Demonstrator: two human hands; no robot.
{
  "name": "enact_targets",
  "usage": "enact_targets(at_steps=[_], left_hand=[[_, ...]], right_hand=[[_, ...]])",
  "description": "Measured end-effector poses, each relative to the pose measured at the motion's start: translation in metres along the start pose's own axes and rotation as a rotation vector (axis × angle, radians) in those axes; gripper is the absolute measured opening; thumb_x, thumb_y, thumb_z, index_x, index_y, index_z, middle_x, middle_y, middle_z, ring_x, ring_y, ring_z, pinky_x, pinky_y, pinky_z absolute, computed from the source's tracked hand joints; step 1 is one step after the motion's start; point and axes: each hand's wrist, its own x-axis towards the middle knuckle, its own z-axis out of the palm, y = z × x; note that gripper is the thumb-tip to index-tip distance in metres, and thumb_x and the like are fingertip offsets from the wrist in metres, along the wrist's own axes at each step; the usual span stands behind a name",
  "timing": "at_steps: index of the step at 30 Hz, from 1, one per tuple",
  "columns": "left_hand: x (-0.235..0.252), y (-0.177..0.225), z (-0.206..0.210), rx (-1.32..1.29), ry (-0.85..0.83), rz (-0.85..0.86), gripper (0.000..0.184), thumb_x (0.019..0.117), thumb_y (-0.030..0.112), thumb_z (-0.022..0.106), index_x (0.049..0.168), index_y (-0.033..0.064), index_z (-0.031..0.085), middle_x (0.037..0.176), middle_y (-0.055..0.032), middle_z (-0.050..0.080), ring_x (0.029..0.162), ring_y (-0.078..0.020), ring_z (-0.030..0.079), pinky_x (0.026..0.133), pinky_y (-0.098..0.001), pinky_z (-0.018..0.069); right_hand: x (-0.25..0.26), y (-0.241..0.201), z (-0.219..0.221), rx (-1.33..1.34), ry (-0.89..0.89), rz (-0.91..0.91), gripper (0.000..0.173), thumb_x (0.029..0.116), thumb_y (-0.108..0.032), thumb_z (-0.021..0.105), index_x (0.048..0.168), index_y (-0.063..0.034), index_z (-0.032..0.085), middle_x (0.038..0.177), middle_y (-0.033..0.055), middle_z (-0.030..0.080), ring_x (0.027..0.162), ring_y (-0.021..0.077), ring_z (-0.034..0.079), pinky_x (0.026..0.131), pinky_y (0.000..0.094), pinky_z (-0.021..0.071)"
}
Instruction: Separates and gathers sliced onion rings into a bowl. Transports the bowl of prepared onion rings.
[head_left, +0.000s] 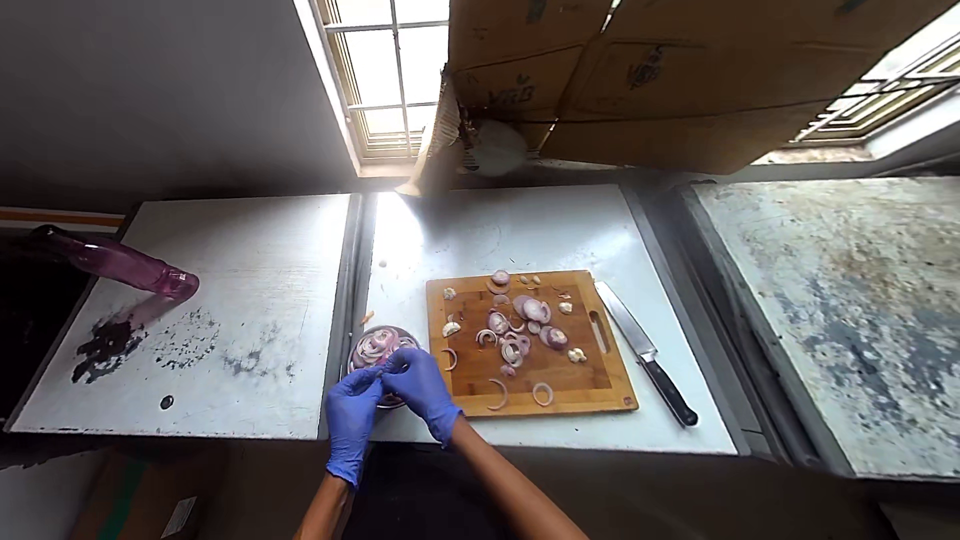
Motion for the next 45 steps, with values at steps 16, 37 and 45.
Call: enact_targets(at_steps=[16,37,45], left_hand=[[0.037,-0.024,0.014,0.710,-0.047,0.235,0.030,0.0875,-0.006,0.058,0.110,0.0001,0.077,0.130,-0.0182,0.069,0.127,-0.0365,0.061,0.110,-0.0540,0.0439],[-0.013,0.009,-0.007,0.248,0.029,0.125,0.024,0.1007,0.010,0.056,0.114,0.0010,0.074,0.104,-0.0080,0.076,0.089,-0.0141,0.074,0.084,-0.0320,0.0629],[-0.010,0.018,-0.009,-0.473,-0.143,-0.459,0.024,0.1029,0.012,0.061,0.117,-0.0061,0.068,0.099,-0.0172,0.074,0.082,-0.0248,0.074,0.072,-0.0382,0.0642]], right_hand=[[0.000,0.113,-0.210,-0.451,0.677,0.189,0.029,0.0966,-0.016,0.063,0.122,-0.0063,0.070,0.124,0.0215,0.065,0.113,0.0400,0.065,0.089,0.0593,0.0548],[0.007,0.092,-0.173,-0.301,0.670,-0.290,0.019,0.0985,-0.020,0.069,0.104,-0.0039,0.077,0.103,0.0163,0.070,0.099,0.0332,0.066,0.088,0.0541,0.0540],[-0.024,0.037,0.005,-0.265,0.224,-0.763,0.029,0.0927,-0.007,0.066,0.117,-0.0178,0.077,0.129,0.0094,0.071,0.108,0.0209,0.073,0.084,0.0396,0.0642]])
